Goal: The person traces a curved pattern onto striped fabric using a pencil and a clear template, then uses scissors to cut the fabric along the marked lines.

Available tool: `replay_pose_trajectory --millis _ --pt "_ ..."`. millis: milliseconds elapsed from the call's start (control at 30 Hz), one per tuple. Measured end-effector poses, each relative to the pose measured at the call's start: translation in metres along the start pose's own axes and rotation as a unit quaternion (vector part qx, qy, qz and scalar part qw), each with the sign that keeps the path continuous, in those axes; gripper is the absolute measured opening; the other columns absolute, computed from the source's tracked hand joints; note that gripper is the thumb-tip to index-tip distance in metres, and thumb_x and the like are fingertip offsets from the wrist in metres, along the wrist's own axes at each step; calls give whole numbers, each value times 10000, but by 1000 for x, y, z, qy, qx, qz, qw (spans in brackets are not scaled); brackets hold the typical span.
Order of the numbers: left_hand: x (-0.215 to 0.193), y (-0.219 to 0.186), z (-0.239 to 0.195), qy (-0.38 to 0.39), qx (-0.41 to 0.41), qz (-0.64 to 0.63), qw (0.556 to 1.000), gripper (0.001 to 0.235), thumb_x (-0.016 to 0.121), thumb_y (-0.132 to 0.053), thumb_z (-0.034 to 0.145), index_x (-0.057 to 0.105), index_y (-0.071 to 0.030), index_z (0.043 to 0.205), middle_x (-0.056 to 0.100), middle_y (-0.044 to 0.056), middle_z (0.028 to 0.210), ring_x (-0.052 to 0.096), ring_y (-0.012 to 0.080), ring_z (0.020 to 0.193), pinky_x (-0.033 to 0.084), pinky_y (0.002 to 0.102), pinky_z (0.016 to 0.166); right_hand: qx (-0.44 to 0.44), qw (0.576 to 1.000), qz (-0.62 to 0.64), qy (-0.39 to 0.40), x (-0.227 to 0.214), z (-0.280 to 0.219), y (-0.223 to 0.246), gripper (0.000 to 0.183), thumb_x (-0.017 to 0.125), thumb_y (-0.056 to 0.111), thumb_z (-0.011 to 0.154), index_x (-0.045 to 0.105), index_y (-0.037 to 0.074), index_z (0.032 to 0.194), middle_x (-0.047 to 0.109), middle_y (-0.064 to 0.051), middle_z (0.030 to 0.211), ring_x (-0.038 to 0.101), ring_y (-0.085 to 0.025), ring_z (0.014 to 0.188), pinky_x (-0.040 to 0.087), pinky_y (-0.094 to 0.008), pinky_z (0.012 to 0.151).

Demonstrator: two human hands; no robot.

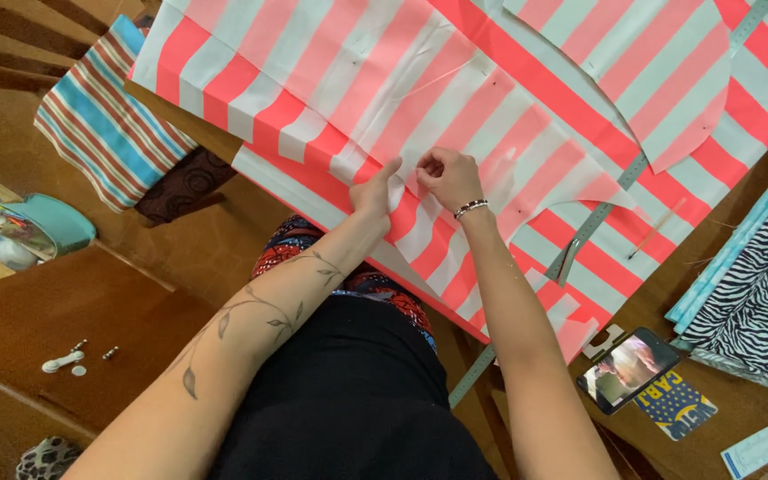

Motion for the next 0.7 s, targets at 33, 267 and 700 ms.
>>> replay_pose_trajectory --millis 33,267,700 --pt "6 7 10 2 1 1 1000 1099 988 -330 560 408 105 1385 522 266 1384 516 347 1351 437 483 1079 0 1000 0 -3 -1 0 0 113 787 314 783 740 239 852 702 55 716 689 -112 691 561 -273 704" --pt "25 26 33 -22 43 45 998 932 947 -311 613 505 96 1326 566 271 1339 539 358 1322 462 477 1062 -16 1000 26 -3 -4 -5 -1 136 804 297 751 741 217 841 697 37 699 692 -127 662 569 -296 695" --pt "28 39 49 17 59 -2 998 763 838 -275 724 458 -9 1330 550 195 1291 567 313 1258 486 436 1016 46 999 13 -2 -13 -16 19 116 724 373 887 737 281 956 736 84 849 716 -148 841 555 -350 801"
Point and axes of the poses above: each hand's wrist, its own z-axis towards the middle knuckle, its own x-axis out of the palm, y = z × x, the point moved 2 cm from there along z, towards the middle knuckle
